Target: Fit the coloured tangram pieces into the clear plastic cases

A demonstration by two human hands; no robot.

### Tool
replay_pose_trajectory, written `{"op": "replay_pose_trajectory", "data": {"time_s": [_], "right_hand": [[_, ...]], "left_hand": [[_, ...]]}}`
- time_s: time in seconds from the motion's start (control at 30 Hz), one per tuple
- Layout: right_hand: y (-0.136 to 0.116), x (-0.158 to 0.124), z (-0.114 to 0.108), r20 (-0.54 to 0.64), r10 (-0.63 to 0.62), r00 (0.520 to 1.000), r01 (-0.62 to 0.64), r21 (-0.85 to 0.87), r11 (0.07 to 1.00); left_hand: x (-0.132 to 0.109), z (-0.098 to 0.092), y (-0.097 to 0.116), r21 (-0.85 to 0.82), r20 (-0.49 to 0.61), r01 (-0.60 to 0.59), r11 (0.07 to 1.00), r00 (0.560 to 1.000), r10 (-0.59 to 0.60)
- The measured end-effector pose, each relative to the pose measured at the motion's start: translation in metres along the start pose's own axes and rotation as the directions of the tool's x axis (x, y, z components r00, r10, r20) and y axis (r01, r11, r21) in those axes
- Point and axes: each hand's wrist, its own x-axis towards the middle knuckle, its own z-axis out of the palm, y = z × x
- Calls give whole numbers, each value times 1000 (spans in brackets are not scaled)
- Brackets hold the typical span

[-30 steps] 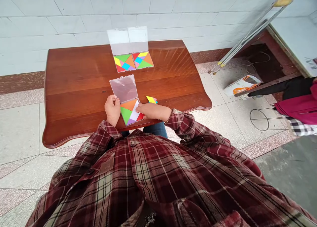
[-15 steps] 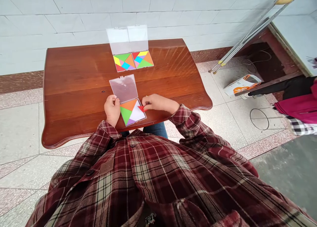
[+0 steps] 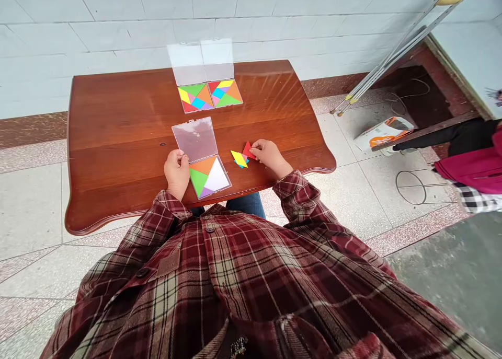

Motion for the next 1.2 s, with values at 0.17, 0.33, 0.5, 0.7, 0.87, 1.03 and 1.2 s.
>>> {"op": "replay_pose_trajectory", "data": {"time_s": [0.17,0.33,0.5,0.7,0.87,1.03,1.2], "right_hand": [[-21,-15,0,-116,-179,977,140,-283,949],[-61,-41,35,193,-422,886,463,-328,823],[-84,-47,70,495,-491,717,691,-414,593],[-83,-33,69,551,-543,634,771,-505,388],[-72,-27,67,588,-615,525,835,-497,237],[-66,-24,68,565,-701,434,876,-447,183],[-68,-23,71,499,-712,493,845,-470,255]], "left_hand": [[0,0,-1,1,4,6,1000,1000,-6],[-1,0,2,2,0,6,1000,1000,-6],[-2,-1,7,26,5,14,1000,1000,-14],[-2,0,6,21,21,14,1000,1000,-15],[-2,1,4,-10,9,13,1000,1000,-13],[-2,0,6,5,-2,30,1000,1000,-30],[-2,-1,7,38,-3,14,999,1000,-14]]}}
